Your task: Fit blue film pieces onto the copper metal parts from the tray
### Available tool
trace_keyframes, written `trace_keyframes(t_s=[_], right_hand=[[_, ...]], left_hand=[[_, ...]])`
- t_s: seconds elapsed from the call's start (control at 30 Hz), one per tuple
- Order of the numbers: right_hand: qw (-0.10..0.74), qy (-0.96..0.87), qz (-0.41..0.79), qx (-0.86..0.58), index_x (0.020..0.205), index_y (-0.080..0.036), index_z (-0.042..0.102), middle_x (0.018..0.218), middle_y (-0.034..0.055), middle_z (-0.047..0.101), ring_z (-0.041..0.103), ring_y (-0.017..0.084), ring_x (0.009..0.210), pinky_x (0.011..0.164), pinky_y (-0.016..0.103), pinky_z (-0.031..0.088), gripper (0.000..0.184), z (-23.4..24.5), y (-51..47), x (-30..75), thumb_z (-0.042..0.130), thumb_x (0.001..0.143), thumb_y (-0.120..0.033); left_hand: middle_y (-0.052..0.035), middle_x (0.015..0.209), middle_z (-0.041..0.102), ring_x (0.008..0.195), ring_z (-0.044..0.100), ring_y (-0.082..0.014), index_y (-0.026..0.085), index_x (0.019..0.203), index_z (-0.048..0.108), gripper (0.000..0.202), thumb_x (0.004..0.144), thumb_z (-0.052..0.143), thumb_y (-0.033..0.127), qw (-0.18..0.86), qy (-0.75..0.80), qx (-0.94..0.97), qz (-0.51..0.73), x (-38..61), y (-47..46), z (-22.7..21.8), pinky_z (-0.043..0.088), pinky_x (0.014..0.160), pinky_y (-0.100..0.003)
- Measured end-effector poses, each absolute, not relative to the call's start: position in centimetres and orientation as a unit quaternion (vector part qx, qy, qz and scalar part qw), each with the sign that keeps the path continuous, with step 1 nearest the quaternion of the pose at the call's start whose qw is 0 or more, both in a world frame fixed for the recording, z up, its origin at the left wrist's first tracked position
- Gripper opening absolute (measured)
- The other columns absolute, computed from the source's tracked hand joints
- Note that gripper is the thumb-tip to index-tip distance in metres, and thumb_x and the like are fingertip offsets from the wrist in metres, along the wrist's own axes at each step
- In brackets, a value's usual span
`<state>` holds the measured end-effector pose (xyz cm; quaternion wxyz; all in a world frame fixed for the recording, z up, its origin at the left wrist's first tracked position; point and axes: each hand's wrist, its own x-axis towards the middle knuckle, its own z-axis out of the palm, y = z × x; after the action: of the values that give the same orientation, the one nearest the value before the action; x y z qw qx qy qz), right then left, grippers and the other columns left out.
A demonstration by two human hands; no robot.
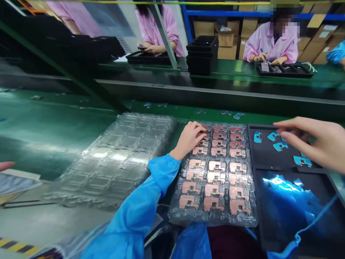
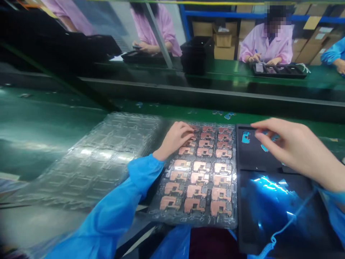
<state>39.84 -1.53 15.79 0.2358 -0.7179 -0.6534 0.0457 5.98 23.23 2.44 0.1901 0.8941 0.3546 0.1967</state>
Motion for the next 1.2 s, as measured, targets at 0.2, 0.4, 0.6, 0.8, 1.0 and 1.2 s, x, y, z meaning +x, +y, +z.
trace_keyframes(t_s=[0.2, 0.4, 0.6, 0.8, 1.0, 1.2], right_hand=[[0.14, -0.666, 0.089, -0.727, 0.142, -0.015, 0.069, 0.133, 0.0162, 0.075, 0.073, 0.031, 0.118, 0.11, 0.042, 0.054, 0.049, 9.6, 13.3, 39.6, 0.074, 0.1, -0.041], [0.063, -0.595, 0.106, -0.794, 0.149, -0.007, 0.06, 0.146, 0.024, 0.066, 0.065, 0.033, 0.133, 0.116, 0.042, 0.049, 0.05, 5.2, 19.5, 42.6, 0.061, 0.109, -0.036], [0.011, -0.534, 0.114, -0.838, 0.134, -0.006, 0.065, 0.142, 0.0283, 0.059, 0.055, 0.041, 0.136, 0.112, 0.046, 0.049, 0.075, 1.6, 22.5, 42.4, 0.083, 0.089, -0.063], [0.003, -0.532, 0.09, -0.842, 0.128, -0.007, 0.064, 0.138, 0.0265, 0.061, 0.059, 0.039, 0.131, 0.11, 0.045, 0.051, 0.065, 1.8, 23.1, 42.0, 0.086, 0.084, -0.05], [0.044, -0.548, 0.058, -0.834, 0.123, -0.008, 0.066, 0.125, 0.0232, 0.072, 0.069, 0.035, 0.113, 0.096, 0.04, 0.055, 0.045, 6.9, 18.9, 42.4, 0.069, 0.097, -0.044], [0.061, -0.637, 0.101, -0.762, 0.115, -0.017, 0.07, 0.107, 0.011, 0.077, 0.074, 0.028, 0.096, 0.084, 0.036, 0.056, 0.041, 10.9, 6.3, 42.8, 0.078, 0.091, -0.048]], left_hand=[[-0.0161, 0.139, 0.071, 0.122, 0.063, -0.0341, 0.018, 0.134, 0.072, 0.039, 0.113, 0.041, 0.03, 0.087, 0.261, 0.953, 0.126, 4.0, 20.4, 1.2, 0.051, 0.099, -0.05], [-0.0185, 0.145, 0.068, 0.129, 0.061, -0.0387, 0.02, 0.143, 0.069, 0.044, 0.113, 0.04, 0.033, 0.068, 0.258, 0.956, 0.119, 3.2, 20.5, 0.7, 0.054, 0.1, -0.054], [-0.0195, 0.144, 0.068, 0.128, 0.06, -0.0396, 0.018, 0.14, 0.071, 0.049, 0.112, 0.038, 0.041, 0.069, 0.271, 0.946, 0.163, 6.1, 25.1, 4.3, 0.051, 0.107, -0.058], [-0.0205, 0.14, 0.07, 0.13, 0.059, -0.039, 0.011, 0.138, 0.071, 0.043, 0.107, 0.051, 0.033, 0.091, 0.282, 0.951, 0.092, 17.1, 32.2, 5.0, 0.049, 0.112, -0.054], [-0.0189, 0.144, 0.069, 0.13, 0.063, -0.0327, 0.013, 0.143, 0.067, 0.048, 0.096, 0.066, 0.024, 0.117, 0.237, 0.963, 0.047, 25.3, 34.4, 1.5, 0.05, 0.109, -0.041], [-0.0162, 0.117, 0.073, 0.11, 0.067, -0.0308, 0.012, 0.126, 0.076, 0.039, 0.089, 0.07, 0.026, 0.118, 0.22, 0.968, 0.041, 26.4, 34.6, -0.1, 0.052, 0.099, -0.039]])
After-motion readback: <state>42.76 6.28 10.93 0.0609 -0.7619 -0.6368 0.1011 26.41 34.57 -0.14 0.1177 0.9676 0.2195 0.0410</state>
